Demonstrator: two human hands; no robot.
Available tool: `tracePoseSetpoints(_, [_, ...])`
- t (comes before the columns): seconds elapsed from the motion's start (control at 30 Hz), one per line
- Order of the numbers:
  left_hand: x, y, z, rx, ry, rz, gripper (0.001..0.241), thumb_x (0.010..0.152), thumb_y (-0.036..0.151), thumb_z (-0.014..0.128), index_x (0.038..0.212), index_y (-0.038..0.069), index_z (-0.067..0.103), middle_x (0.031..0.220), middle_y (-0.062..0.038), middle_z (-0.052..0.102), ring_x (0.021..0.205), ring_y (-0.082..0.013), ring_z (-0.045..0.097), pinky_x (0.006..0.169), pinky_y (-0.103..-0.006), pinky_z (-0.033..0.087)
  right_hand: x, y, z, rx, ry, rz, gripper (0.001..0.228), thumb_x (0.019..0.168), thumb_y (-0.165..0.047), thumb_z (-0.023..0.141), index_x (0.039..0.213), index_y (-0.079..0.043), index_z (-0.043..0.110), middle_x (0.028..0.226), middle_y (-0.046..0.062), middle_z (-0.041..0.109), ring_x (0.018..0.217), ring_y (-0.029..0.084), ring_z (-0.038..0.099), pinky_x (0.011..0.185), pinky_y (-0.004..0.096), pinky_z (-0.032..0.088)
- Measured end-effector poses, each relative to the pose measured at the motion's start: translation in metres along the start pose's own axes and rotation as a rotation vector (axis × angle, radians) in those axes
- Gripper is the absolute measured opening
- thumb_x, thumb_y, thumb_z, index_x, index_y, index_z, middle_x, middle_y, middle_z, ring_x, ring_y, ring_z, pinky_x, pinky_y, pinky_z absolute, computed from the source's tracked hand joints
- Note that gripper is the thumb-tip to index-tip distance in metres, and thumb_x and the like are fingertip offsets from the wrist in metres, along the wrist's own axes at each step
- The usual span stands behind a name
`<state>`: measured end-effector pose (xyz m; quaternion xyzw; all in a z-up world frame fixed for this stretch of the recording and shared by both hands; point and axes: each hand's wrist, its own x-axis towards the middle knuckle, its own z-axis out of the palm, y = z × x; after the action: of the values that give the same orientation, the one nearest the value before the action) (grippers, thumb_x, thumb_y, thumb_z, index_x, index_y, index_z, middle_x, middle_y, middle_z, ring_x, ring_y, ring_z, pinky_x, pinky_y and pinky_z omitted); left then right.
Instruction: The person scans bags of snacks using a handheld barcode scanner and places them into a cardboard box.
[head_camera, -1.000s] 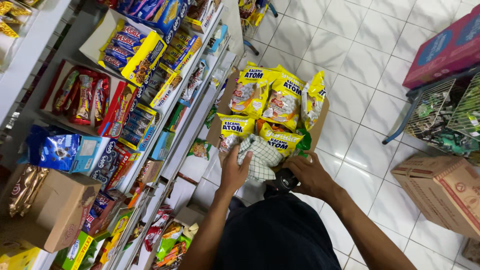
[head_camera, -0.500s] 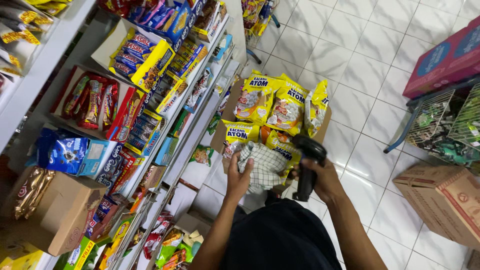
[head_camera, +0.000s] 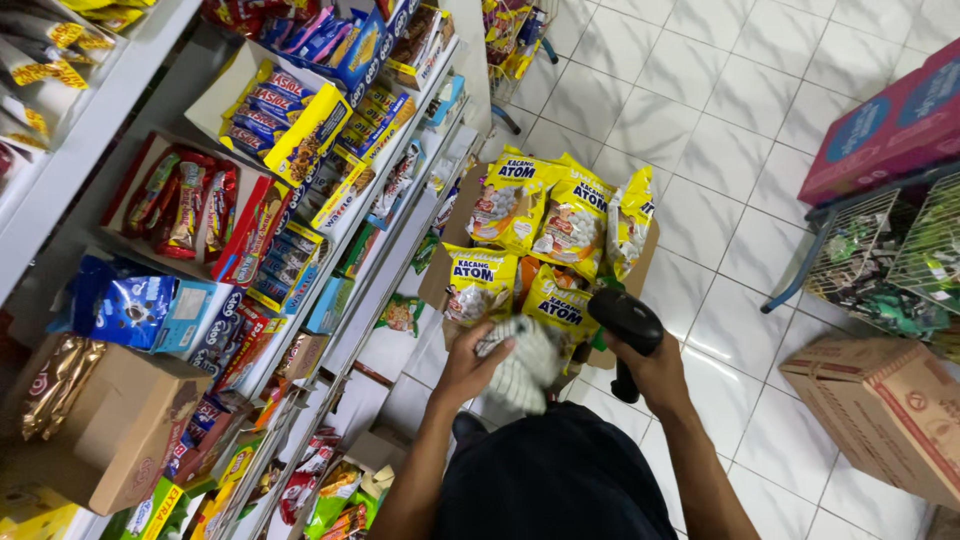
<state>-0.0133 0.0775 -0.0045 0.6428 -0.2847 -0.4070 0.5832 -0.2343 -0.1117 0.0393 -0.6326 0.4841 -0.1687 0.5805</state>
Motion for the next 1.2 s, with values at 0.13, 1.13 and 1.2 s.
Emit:
tracePoseSetpoints(0.13, [0.009, 0.0, 0.008, 0.325, 0.074, 0.135, 0.028, 0.097, 0.02, 0.074, 0.117, 0.001, 0.067, 0.116, -0.014, 0.069, 0.113, -0.0289, 0.067, 0.096, -0.0395, 0.054, -0.003, 0.012, 0.002, 0.247, -0.084, 0.051, 0.031, 0.085, -0.01, 0.075, 0.113, 0.001, 0.07, 0.09, 0.006, 0.071, 0.076, 0.014, 0.065, 0.069, 0.031, 0.053])
tracePoseSetpoints(1.13, [0.003, 0.008, 0.035, -0.217, 0.028, -0.286, 0.023, 0.094, 0.017, 0.073, 0.113, 0.003, 0.076, 0.097, 0.0, 0.077, 0.089, -0.0095, 0.067, 0.081, -0.0267, 0.055, 0.02, 0.023, 0.006, 0.248, -0.205, 0.036, 0.048, 0.076, -0.008, 0.084, 0.12, -0.003, 0.065, 0.104, 0.005, 0.073, 0.09, 0.014, 0.069, 0.079, 0.033, 0.058])
tracePoseSetpoints(1.2, [0.003, 0.009, 0.038, -0.232, 0.068, -0.24, 0.024, 0.096, 0.017, 0.072, 0.114, 0.002, 0.075, 0.101, -0.001, 0.076, 0.091, -0.0096, 0.066, 0.083, -0.0266, 0.055, 0.024, 0.019, 0.006, 0.31, -0.273, 0.078, 0.052, 0.073, -0.008, 0.084, 0.121, -0.005, 0.063, 0.106, 0.004, 0.073, 0.093, 0.013, 0.07, 0.082, 0.033, 0.059])
